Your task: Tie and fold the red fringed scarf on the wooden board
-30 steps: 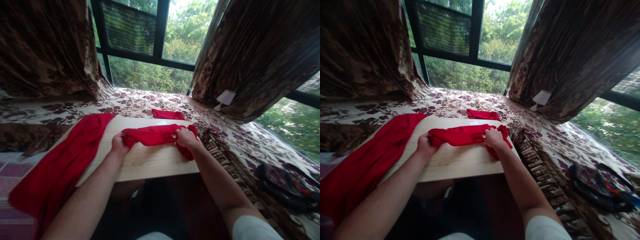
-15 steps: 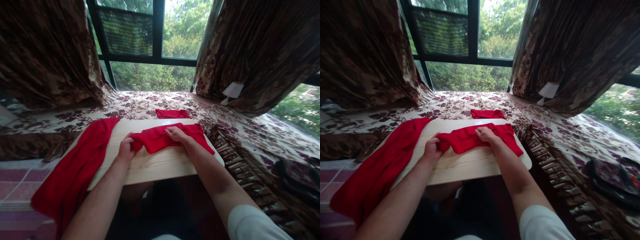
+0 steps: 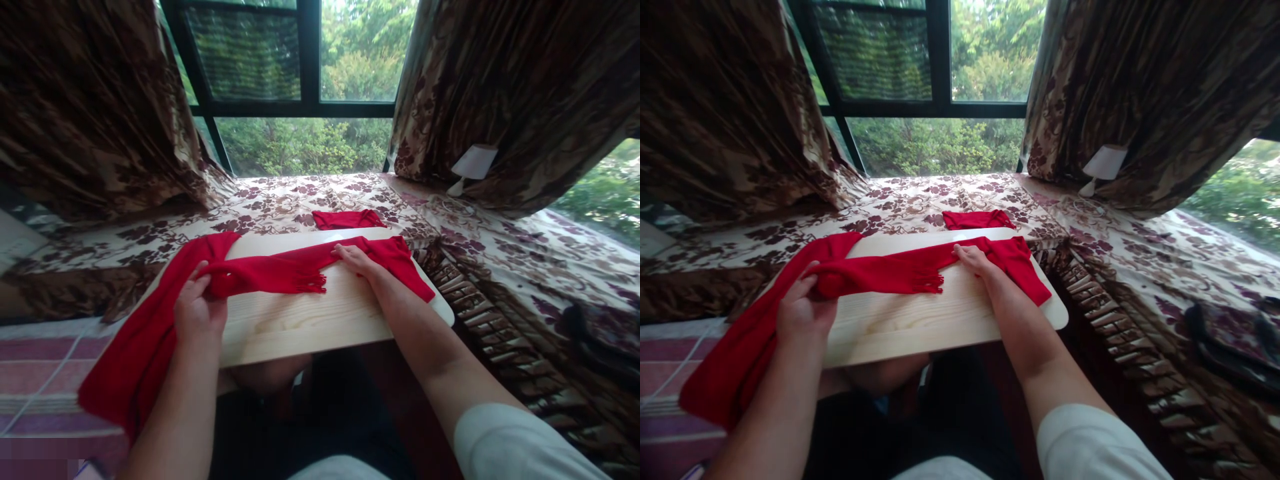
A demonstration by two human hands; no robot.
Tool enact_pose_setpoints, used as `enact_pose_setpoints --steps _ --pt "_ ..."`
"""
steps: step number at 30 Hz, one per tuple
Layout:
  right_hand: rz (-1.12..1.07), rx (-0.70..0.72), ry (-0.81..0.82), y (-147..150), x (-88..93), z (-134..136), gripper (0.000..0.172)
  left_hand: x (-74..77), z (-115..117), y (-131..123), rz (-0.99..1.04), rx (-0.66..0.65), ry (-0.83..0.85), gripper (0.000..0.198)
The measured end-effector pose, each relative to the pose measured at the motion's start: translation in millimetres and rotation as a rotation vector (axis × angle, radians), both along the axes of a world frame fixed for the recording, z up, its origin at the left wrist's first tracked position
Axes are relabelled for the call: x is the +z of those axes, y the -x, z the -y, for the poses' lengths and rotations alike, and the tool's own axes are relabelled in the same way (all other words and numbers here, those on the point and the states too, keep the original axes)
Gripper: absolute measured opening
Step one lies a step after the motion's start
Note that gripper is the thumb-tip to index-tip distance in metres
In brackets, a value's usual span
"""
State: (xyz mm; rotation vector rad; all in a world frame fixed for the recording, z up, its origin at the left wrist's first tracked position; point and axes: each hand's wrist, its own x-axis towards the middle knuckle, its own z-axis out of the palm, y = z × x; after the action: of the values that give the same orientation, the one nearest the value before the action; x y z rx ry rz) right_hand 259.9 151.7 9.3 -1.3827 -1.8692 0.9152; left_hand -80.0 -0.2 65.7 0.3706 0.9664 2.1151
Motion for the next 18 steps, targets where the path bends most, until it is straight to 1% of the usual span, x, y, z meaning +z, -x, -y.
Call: enact_pose_setpoints --steps 2,4,6,8,10,11,12,13,14,15,16,17,18 --pt "0.039 -0.001 0.002 1 -1.2 0 0.052 0.7 12 4 -0.058 -0.054 0.108 0.021" --pt "0.061 -0.007 -0.004 1 -2.6 -1 0.051 0.3 23 6 -0.135 -0.170 0.180 0.023" --pt "0.067 -0.005 -0.019 1 -3.9 -1 0.050 1.8 35 8 -0.225 -0.298 0.167 0.029" --pt "0.065 0.000 -0.038 1 -5.3 -2 0.049 7.8 48 11 -0.350 -0.458 0.112 0.050" --pt "0.067 0.012 -0.059 1 -7.0 -4 0.048 18.2 60 12 -0.553 -0.687 0.105 0.076" --pt "0.070 0.019 -0.069 1 -7.9 -4 0.048 24.0 65 11 -0.680 -0.793 0.142 0.080" --pt "0.075 0.025 -0.077 0 -8.7 -5 0.048 29.4 69 10 -0.816 -0.878 0.202 0.077" --pt "0.080 0.029 -0.084 0 -9.5 -6 0.048 33.7 72 9 -0.945 -0.935 0.262 0.068" --pt "0.084 0.031 -0.092 0 -10.2 -6 0.048 36.4 73 7 -1.054 -0.964 0.309 0.055" --pt "0.087 0.032 -0.099 0 -10.6 -6 0.049 36.9 73 6 -1.138 -0.966 0.333 0.043" --pt "0.092 0.032 -0.105 0 -10.8 -6 0.049 35.2 72 5 -1.194 -0.914 0.327 0.033" --pt "0.098 0.032 -0.109 0 -10.8 -6 0.049 31.5 69 4 -1.223 -0.789 0.294 0.029" --pt "0.105 0.033 -0.112 0 -10.4 -6 0.050 26.3 65 4 -1.176 -0.581 0.225 0.027"
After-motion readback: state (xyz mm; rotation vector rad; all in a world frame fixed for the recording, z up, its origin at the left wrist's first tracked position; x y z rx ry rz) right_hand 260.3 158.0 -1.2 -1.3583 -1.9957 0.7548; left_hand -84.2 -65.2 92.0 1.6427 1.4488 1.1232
